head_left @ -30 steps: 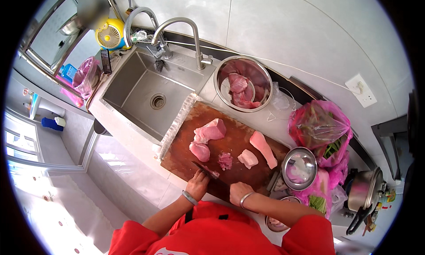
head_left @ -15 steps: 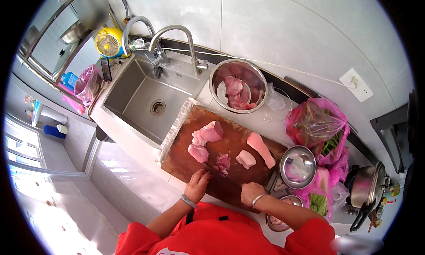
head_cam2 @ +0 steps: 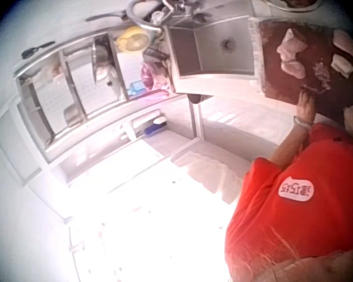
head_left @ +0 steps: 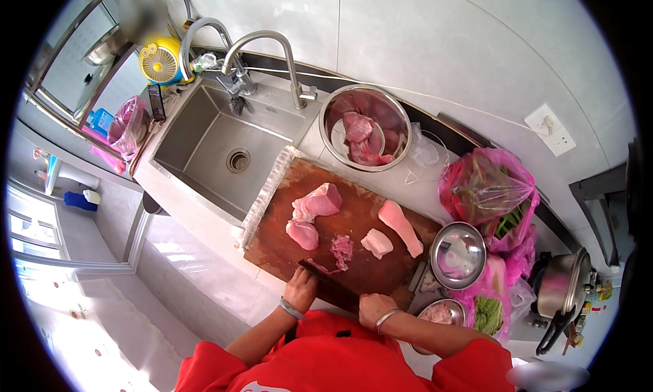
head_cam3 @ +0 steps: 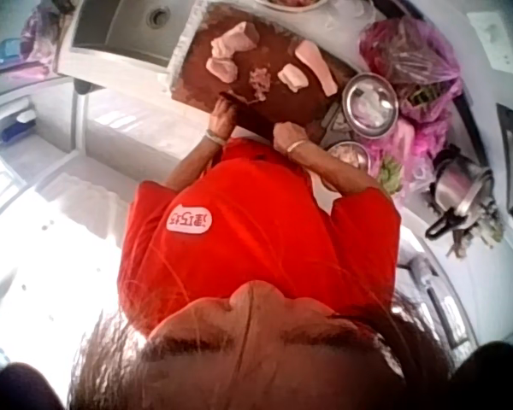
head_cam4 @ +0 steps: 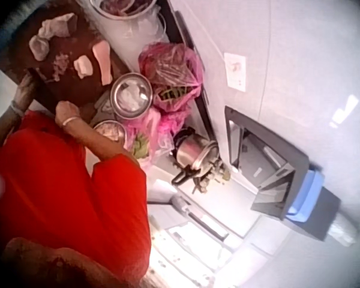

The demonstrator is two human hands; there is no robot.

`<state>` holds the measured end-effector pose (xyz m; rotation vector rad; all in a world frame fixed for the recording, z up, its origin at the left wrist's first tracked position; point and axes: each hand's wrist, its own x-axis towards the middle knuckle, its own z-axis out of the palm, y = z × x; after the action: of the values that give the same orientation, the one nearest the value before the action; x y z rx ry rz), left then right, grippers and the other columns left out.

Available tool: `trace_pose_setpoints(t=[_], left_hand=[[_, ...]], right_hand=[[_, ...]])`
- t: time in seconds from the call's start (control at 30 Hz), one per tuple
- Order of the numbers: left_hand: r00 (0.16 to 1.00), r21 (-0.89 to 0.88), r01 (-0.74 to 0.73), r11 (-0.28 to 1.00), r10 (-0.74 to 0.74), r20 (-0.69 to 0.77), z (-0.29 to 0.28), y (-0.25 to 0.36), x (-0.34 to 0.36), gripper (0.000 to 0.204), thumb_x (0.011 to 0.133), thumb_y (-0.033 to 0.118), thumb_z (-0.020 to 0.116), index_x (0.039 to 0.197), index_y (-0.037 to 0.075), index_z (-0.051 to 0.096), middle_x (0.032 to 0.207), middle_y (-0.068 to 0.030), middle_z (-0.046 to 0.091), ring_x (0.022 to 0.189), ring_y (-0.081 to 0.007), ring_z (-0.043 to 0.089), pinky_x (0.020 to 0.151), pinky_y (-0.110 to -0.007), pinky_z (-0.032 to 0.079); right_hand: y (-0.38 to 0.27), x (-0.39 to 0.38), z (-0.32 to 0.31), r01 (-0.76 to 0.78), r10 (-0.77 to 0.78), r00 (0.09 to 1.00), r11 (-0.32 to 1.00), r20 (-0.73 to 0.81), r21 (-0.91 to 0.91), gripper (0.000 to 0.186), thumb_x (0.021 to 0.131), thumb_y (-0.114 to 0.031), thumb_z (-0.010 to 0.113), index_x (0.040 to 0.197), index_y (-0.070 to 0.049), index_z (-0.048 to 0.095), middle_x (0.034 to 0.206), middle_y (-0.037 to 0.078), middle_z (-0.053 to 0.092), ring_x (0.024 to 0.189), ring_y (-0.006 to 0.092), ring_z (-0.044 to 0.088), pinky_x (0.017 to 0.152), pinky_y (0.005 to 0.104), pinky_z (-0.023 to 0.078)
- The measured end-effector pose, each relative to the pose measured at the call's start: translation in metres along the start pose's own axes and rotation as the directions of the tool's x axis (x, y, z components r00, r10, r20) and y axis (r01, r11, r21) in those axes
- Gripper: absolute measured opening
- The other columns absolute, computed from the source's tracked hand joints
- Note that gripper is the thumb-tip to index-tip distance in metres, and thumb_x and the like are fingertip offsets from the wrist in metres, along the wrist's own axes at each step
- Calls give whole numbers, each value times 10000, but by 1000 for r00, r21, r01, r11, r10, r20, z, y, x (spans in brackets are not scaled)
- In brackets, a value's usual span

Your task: The person cuts pieces of raw meat on a wooden cutting board using a cleaver. They periodically wash the meat under running water in the sink and continue chopping the meat into smaller pieces.

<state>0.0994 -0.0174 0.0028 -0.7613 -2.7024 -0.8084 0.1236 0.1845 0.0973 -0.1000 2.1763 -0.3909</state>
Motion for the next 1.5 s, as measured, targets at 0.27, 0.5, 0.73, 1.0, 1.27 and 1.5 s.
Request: trace_pose_setpoints(t=[0.27, 0.5, 0.73, 1.0, 1.27, 1.5], left_hand=[[999, -39, -13, 999, 15, 48, 6, -11, -11, 190, 635, 4, 580, 823, 8, 607, 920, -140, 569, 921, -334, 560, 769, -385, 503], [997, -60, 16, 998, -11, 79, 2, -7, -7, 195, 637, 5, 578, 828, 25, 611, 910, -137, 575, 942, -333, 560, 764, -384, 502], [998, -98, -1, 995, 8, 63, -3, -8, -6, 285, 681, -4, 543, 953, 40, 612, 990, -129, 553, 986, -309, 542, 802, -371, 503], [999, -58, 48, 997, -47, 24, -5, 1, -4, 282, 665, -20, 552, 926, 59, 624, 966, -100, 543, 967, -285, 543, 764, -347, 518], [999, -69, 13, 998, -10, 48, 0, -6, -8, 267, 663, -19, 549, 911, 47, 624, 954, -116, 552, 971, -300, 544, 734, -348, 524], [996, -32, 35, 999, -33, 77, -2, -9, -9, 252, 675, -11, 554, 915, 27, 618, 976, -121, 568, 961, -298, 558, 753, -344, 519]], right_hand=[[-15, 21, -6, 47, -48, 999, 999, -18, -15, 211, 747, -101, 502, 858, 28, 626, 869, 258, 632, 841, 380, 629, 741, 451, 508], [-46, 50, -19, 83, -83, 996, 997, -45, -2, 222, 741, -107, 524, 872, 13, 658, 904, 241, 635, 870, 366, 629, 766, 440, 507], [4, 17, -11, 2, 0, 999, 998, 34, -66, 237, 755, -115, 500, 881, 5, 661, 904, 233, 641, 887, 364, 626, 773, 435, 505], [-3, -5, 1, -46, 46, 998, 999, -39, 11, 255, 748, -124, 485, 882, 16, 650, 885, 259, 633, 863, 382, 627, 771, 438, 503], [-8, 5, 8, -85, 84, 996, 996, 11, 42, 241, 749, -130, 512, 874, 3, 669, 932, 239, 633, 897, 374, 620, 793, 432, 499], [-13, 26, -6, -40, 40, 999, 999, -4, 27, 238, 738, -136, 538, 883, -4, 672, 920, 237, 634, 909, 366, 617, 795, 428, 497]])
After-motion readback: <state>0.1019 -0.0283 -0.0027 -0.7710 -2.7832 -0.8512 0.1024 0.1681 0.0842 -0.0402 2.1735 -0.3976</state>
